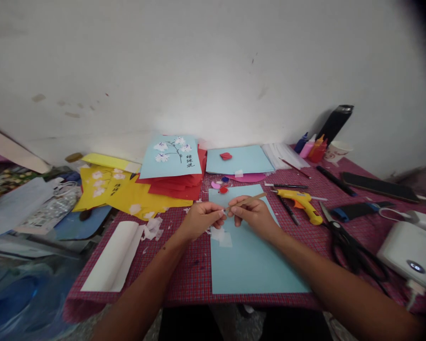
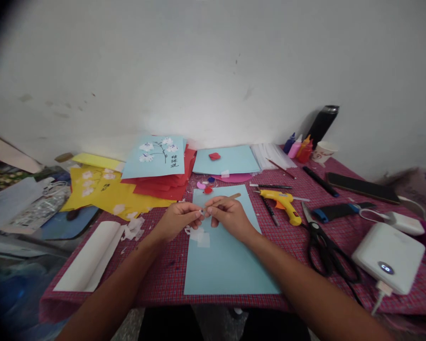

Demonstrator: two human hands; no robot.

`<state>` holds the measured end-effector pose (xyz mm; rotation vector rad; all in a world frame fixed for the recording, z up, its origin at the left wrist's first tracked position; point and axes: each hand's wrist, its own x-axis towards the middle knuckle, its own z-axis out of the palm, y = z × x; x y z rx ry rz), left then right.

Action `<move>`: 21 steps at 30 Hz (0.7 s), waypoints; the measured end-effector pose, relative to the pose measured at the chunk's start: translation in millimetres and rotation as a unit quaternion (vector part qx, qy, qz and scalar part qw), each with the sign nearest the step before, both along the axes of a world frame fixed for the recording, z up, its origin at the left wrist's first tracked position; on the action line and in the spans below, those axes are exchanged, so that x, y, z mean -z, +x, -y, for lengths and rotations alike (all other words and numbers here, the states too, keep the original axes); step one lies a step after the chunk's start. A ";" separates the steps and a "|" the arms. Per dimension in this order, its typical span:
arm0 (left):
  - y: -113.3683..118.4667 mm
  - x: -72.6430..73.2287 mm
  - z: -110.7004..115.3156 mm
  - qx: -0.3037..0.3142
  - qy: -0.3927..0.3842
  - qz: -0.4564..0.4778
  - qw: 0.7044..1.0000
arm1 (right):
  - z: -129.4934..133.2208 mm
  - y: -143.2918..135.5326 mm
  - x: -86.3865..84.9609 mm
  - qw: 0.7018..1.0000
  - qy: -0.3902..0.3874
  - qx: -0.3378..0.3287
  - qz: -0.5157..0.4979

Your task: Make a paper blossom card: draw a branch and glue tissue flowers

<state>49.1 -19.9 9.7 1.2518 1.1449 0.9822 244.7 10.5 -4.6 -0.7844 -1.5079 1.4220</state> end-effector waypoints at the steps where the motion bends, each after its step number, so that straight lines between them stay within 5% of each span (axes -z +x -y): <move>1: -0.1 -0.6 0.1 0.005 -0.001 0.003 1.000 | 0.1 -0.5 -0.4 1.000 0.000 0.006 0.005; 21: -10.0 -4.4 -2.9 0.002 0.041 -0.079 0.996 | 0.6 -5.5 -9.2 0.998 -0.012 0.049 0.035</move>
